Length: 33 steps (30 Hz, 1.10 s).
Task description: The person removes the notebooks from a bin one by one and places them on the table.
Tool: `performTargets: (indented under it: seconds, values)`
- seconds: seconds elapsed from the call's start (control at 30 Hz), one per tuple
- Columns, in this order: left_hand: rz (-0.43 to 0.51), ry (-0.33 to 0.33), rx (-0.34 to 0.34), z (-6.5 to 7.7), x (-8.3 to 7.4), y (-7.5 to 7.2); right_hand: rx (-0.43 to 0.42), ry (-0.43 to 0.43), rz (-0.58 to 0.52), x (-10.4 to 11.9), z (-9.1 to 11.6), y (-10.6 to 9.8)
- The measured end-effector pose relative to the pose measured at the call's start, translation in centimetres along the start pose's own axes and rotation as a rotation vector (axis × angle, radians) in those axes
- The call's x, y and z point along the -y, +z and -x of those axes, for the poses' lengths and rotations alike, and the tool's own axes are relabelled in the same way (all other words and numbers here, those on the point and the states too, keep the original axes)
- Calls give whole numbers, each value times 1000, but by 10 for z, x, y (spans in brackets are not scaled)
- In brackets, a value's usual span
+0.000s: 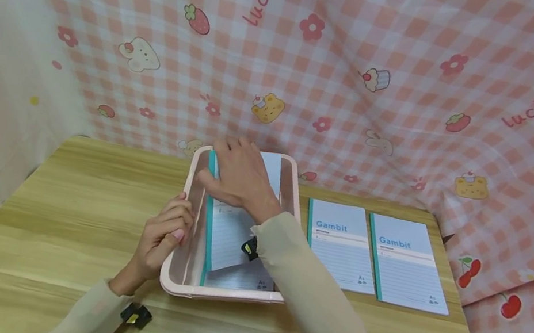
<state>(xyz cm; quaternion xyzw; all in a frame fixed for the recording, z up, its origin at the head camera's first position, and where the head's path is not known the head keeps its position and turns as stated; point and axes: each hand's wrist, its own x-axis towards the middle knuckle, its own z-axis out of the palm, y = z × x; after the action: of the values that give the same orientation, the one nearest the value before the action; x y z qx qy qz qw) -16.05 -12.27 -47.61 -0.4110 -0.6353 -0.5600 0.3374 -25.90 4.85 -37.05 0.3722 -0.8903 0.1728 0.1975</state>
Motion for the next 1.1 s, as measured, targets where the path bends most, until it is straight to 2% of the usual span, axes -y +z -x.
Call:
performTargets:
  seconds: [0.2, 0.33, 0.47, 0.63, 0.83, 0.97, 1.1]
  values:
    - [1, 4, 1, 0, 2, 1, -118, 19, -91, 1, 2, -23]
    - [0, -7, 6, 0, 2, 2, -255, 21, -126, 3, 1, -44]
    - [0, -10, 8, 0, 2, 2, -401, -25, -144, 10, -2, -65]
    - [-10, -10, 5, 0, 1, -1, -530, -79, -161, 19, -6, -99]
    - [-17, -25, 2, 1, 0, -2, -698, -80, -188, 22, 0, -141]
    - [-20, -39, 6, 1, 0, -2, -748, -84, -192, 16, 13, -157]
    - [-22, -51, 5, 1, 1, 0, -751, -35, -165, 7, 31, -173]
